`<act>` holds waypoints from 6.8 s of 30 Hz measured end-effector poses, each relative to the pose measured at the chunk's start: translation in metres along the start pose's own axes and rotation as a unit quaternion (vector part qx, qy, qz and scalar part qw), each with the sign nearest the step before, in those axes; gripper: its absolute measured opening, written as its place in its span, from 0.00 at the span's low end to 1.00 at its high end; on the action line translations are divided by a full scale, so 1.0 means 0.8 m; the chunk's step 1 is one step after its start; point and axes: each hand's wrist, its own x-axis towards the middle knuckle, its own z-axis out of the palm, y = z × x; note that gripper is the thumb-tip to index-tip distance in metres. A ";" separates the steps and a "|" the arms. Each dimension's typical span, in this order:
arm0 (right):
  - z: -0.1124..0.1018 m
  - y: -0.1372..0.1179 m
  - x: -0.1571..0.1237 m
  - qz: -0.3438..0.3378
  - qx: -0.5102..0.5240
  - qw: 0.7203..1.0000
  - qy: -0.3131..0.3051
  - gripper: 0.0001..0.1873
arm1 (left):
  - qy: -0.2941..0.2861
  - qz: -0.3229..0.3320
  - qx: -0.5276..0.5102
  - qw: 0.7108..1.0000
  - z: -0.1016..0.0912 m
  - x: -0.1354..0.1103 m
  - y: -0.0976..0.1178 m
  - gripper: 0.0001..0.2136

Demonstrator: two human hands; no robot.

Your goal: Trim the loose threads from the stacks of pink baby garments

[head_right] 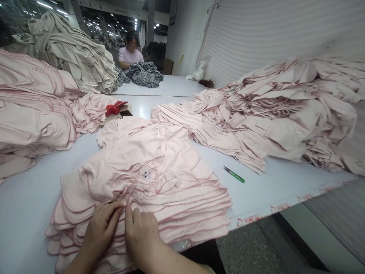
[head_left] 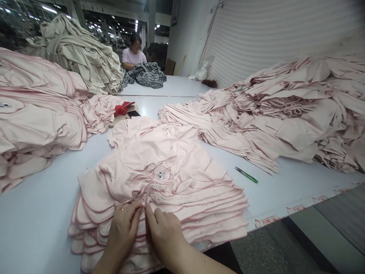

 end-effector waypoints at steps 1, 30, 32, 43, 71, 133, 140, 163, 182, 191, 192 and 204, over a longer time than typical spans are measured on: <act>0.009 -0.005 0.004 0.017 -0.019 1.000 -0.001 0.27 | -0.003 0.019 0.017 1.000 0.003 -0.003 0.001 0.09; -0.112 0.198 -0.172 0.280 0.131 0.951 -0.030 0.18 | -0.075 0.141 -0.054 0.986 0.092 0.059 0.146 0.09; -0.115 0.209 -0.186 0.297 0.126 0.946 -0.033 0.18 | -0.135 0.149 -0.075 0.977 0.130 0.074 0.189 0.08; -0.089 0.254 -0.211 0.257 0.158 0.953 0.022 0.18 | -0.177 0.092 -0.076 0.977 0.197 0.104 0.238 0.08; -0.074 0.265 -0.200 0.142 0.022 0.989 -0.024 0.24 | -0.108 0.133 -0.045 0.984 0.206 0.078 0.261 0.09; -0.066 0.155 -0.132 0.078 0.113 0.990 0.030 0.23 | -0.011 -0.019 -0.046 0.999 0.114 0.039 0.151 0.14; -0.041 0.133 -0.121 0.106 0.016 0.994 -0.006 0.24 | -0.019 0.082 -0.048 0.995 0.108 0.025 0.160 0.10; -0.080 0.145 -0.112 -0.007 0.268 0.961 -0.069 0.18 | -0.070 0.010 0.069 0.995 0.038 0.009 0.107 0.05; -0.026 0.073 -0.087 0.023 0.005 0.997 0.077 0.24 | 0.030 0.070 0.032 0.997 0.059 -0.004 0.099 0.09; -0.057 0.092 -0.093 0.005 0.109 0.993 0.037 0.24 | 0.007 -0.086 -0.046 0.995 0.051 0.003 0.097 0.11; -0.053 0.088 -0.092 0.003 0.096 0.994 0.047 0.24 | 0.011 -0.074 -0.049 0.996 0.051 0.002 0.097 0.11; -0.054 0.105 -0.084 -0.087 0.059 0.991 -0.084 0.26 | 0.017 0.085 0.059 0.994 0.056 -0.011 0.098 0.09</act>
